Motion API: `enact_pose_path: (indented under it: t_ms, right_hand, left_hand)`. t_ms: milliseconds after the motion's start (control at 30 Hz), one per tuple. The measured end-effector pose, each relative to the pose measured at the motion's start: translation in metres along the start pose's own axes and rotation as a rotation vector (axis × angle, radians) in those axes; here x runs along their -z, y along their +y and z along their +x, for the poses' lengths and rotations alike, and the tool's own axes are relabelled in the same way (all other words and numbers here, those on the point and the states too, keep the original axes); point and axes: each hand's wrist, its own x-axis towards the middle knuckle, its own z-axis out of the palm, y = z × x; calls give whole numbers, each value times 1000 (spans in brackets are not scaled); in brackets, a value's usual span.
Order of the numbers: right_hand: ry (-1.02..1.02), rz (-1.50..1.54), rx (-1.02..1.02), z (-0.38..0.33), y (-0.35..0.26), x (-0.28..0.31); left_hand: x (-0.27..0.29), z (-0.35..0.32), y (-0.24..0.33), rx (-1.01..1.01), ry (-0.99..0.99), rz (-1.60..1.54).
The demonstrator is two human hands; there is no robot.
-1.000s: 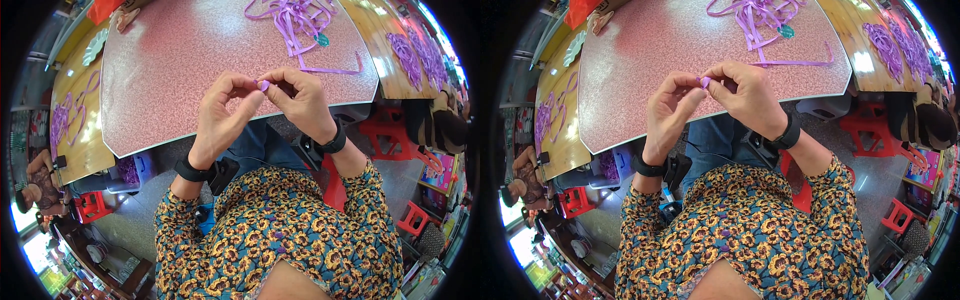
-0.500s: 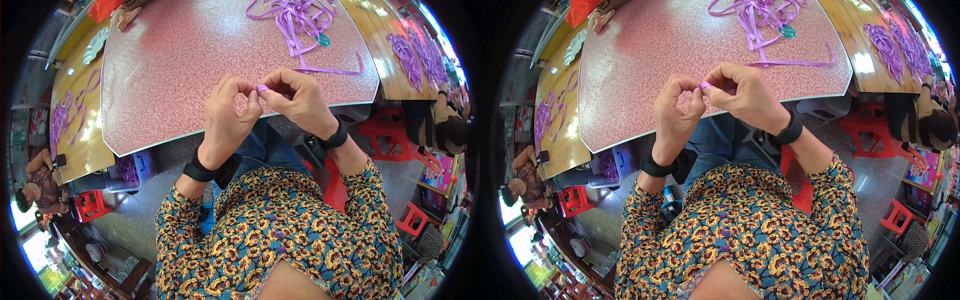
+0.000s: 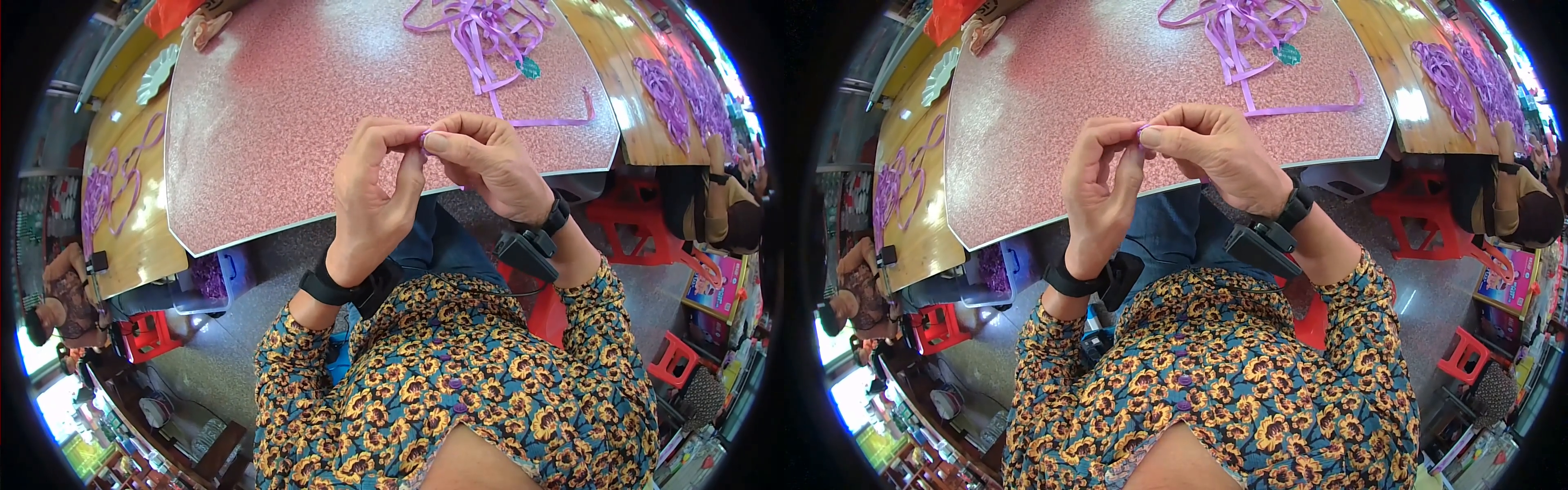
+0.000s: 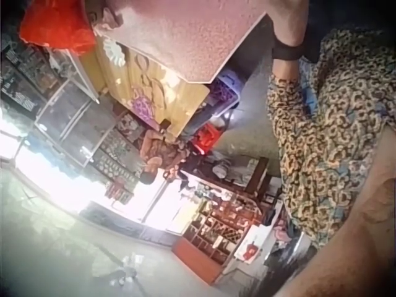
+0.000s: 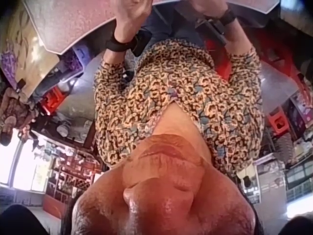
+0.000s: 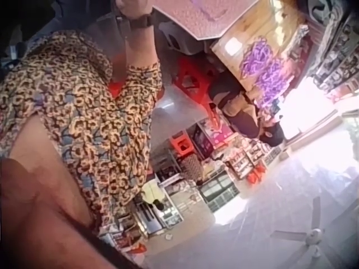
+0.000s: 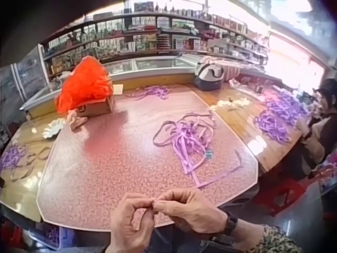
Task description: The person ties a knot in a purple ribbon, slides a purple plastic bead onto it, and pulls the ribbon through to secure the bead. Finally, the person stretches the ribbon out on the table and sets it aside.
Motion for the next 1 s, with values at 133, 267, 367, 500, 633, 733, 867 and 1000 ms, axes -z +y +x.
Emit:
enact_pose_path:
  t_ms: [133, 267, 367, 500, 633, 733, 867, 1000]
  right_hand:
    - [53, 66, -24, 0, 3, 1]
    - [75, 88, -12, -1, 2, -2]
    - [102, 52, 40, -2, 4, -4]
    - [120, 4, 112, -1, 10, -7]
    - [136, 24, 126, -2, 9, -10]
    - [105, 12, 105, -4, 8, -10]
    - [100, 62, 69, -3, 6, -14]
    - [101, 127, 33, 0, 9, -8]
  left_hand:
    - [1, -1, 1, 10, -39, 38]
    - [1, -1, 1, 37, -30, 76]
    - [0, -1, 2, 132, -16, -43]
    - [-3, 0, 2, 124, 22, -80]
    - [-6, -3, 0, 215, 88, -299]
    - [-5, -2, 3, 281, 93, -425]
    - [-8, -3, 2, 286, 121, -449]
    - [-9, -4, -1, 240, 149, -458]
